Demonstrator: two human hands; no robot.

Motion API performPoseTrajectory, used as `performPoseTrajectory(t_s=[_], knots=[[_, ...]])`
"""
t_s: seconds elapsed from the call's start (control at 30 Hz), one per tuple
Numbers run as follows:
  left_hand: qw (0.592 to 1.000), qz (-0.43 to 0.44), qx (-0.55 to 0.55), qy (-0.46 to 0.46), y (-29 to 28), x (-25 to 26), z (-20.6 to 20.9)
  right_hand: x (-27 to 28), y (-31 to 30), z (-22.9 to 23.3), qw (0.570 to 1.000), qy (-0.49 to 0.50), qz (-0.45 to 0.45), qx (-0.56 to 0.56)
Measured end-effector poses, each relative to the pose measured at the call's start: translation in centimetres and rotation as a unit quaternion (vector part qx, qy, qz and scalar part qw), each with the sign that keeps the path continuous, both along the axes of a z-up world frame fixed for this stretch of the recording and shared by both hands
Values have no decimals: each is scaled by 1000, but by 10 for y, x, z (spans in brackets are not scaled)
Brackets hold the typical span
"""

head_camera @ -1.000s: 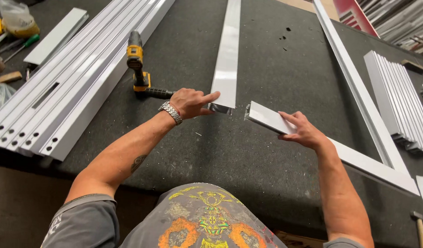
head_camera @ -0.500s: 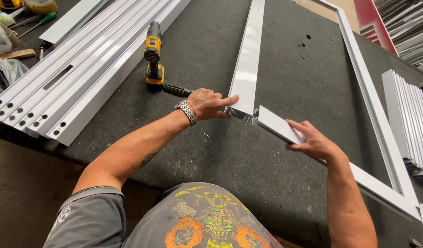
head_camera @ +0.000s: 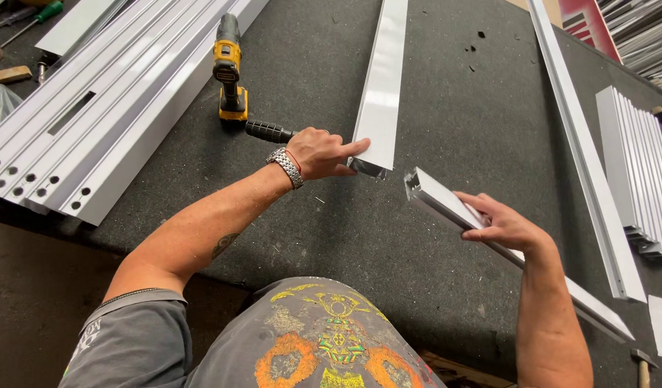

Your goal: The person aligns two white metal frame pieces on a dark workbench and inserts a long metal screw into the corner joint using a screwdriver.

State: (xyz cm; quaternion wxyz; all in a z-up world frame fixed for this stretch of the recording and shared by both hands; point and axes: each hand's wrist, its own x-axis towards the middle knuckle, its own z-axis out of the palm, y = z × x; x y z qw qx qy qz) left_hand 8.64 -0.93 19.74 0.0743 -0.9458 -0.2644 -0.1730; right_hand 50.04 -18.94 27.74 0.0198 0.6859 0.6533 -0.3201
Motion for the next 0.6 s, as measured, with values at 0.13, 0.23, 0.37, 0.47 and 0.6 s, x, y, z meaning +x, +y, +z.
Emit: performPoseTrajectory(t_s=[0.13, 0.23, 0.37, 0.47, 0.6], knots=[[1000, 4, -8, -9, -1, -2, -2, -1, -2, -3, 994, 77, 61, -47], [1000, 5, 1, -6, -1, -1, -4, -13, -7, 10, 985, 133, 84, -73], [1000, 1, 2, 3, 0, -2, -7, 7, -6, -1, 945, 271, 148, -105], [1000, -1, -7, 9, -1, -4, -3, -9, -10, 28, 913, 347, 199, -84], [1000, 7, 5, 18, -3, -6, -7, 66, -104, 17, 846, 231, 154, 456]])
